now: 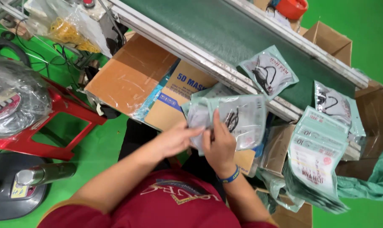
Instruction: The recorder is packaging and stacking individual face masks into bags and on a conveyor belt in a production facility.
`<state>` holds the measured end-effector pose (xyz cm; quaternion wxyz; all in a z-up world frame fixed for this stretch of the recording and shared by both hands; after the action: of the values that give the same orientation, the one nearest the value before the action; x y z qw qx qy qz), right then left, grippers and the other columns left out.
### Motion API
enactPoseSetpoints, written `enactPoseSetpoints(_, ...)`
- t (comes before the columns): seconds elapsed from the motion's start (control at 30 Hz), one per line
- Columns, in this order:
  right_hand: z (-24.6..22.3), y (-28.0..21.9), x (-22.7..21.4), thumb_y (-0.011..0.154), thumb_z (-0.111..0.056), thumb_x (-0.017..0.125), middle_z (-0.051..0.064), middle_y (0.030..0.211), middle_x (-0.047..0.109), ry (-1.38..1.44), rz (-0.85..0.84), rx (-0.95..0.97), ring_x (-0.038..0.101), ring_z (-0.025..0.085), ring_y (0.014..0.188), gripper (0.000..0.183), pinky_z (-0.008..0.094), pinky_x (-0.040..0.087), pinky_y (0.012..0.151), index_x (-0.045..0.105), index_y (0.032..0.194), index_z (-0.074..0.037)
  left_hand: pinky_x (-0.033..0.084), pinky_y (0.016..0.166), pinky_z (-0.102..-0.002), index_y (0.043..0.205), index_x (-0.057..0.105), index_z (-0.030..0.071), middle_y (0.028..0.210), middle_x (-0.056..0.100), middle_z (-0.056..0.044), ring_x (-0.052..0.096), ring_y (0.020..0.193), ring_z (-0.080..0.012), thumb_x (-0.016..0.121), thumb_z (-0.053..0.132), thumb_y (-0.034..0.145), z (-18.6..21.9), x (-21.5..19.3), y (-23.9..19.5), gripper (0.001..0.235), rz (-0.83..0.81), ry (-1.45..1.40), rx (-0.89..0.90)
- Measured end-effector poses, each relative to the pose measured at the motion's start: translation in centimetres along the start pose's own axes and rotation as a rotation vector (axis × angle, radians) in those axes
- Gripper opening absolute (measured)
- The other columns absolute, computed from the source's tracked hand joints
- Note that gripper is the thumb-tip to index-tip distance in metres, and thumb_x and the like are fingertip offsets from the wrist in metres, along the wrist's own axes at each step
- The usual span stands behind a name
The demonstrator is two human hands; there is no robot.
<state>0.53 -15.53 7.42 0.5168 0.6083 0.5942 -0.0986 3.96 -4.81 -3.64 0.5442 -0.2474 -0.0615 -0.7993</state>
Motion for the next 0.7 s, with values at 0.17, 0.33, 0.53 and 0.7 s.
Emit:
enactPoseSetpoints(0.17, -2.5, -3.1, 1.8, 0.085, 0.001, 0.068, 0.019, 0.092, 0.065, 0.345, -0.244, -0.126, 0.064, 0.033, 0.077, 0.063, 0.039, 0.054, 0.07, 0.053, 0.146, 0.002, 0.055, 0.094, -0.04, 0.124, 0.065, -0.001, 0.116, 0.073, -0.019, 0.068, 0.108, -0.0233, 0.077, 0.015, 0.076, -5.3, -0.7, -1.1, 0.052, -0.216, 0.435, 0.255)
enactPoseSetpoints(0.33, -1.2, 1.5, -3.6, 0.077, -0.007, 0.079, 0.02, 0.104, 0.07, 0.412, -0.275, -0.144, 0.066, 0.03, 0.088, 0.061, 0.035, 0.053, 0.08, 0.058, 0.134, 0.003, 0.054, 0.089, -0.04, 0.118, 0.067, 0.0, 0.111, 0.073, -0.019, 0.069, 0.104, -0.0276, 0.069, 0.024, 0.091, 0.1, 4.4, -3.4, 0.035, -0.298, 0.905, 0.294)
enactPoseSetpoints(0.53, 5.7, -0.1, -1.6, 0.082, -0.001, 0.079, 0.012, 0.099, 0.076, 0.687, -0.398, 0.207, 0.07, 0.018, 0.089, 0.026, 0.03, 0.054, 0.08, 0.075, 0.108, 0.001, 0.054, 0.079, -0.042, 0.104, 0.07, 0.009, 0.097, 0.069, -0.011, 0.067, 0.093, -0.0312, 0.068, 0.026, 0.096, 8.7, 6.4, -5.9, 0.02, 0.02, 1.459, 0.394)
enactPoseSetpoints(0.7, 5.6, -0.2, -2.5, 0.087, 0.002, 0.075, 0.012, 0.096, 0.074, 0.773, -0.256, 0.295, 0.066, 0.017, 0.087, 0.017, 0.028, 0.052, 0.079, 0.076, 0.104, 0.003, 0.047, 0.08, -0.044, 0.115, 0.068, 0.002, 0.099, 0.064, -0.012, 0.059, 0.095, -0.0328, 0.075, 0.023, 0.085, 17.1, 7.1, -8.6, 0.036, 0.227, 1.222, 0.745)
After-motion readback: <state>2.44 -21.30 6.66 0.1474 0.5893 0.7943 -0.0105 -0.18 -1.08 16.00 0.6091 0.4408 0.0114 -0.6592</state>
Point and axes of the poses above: each hand's wrist, its own y-axis towards the middle knuckle, its own x-axis out of the palm, z = x × y, the point moved 8 cm from there along y, towards the middle knuckle
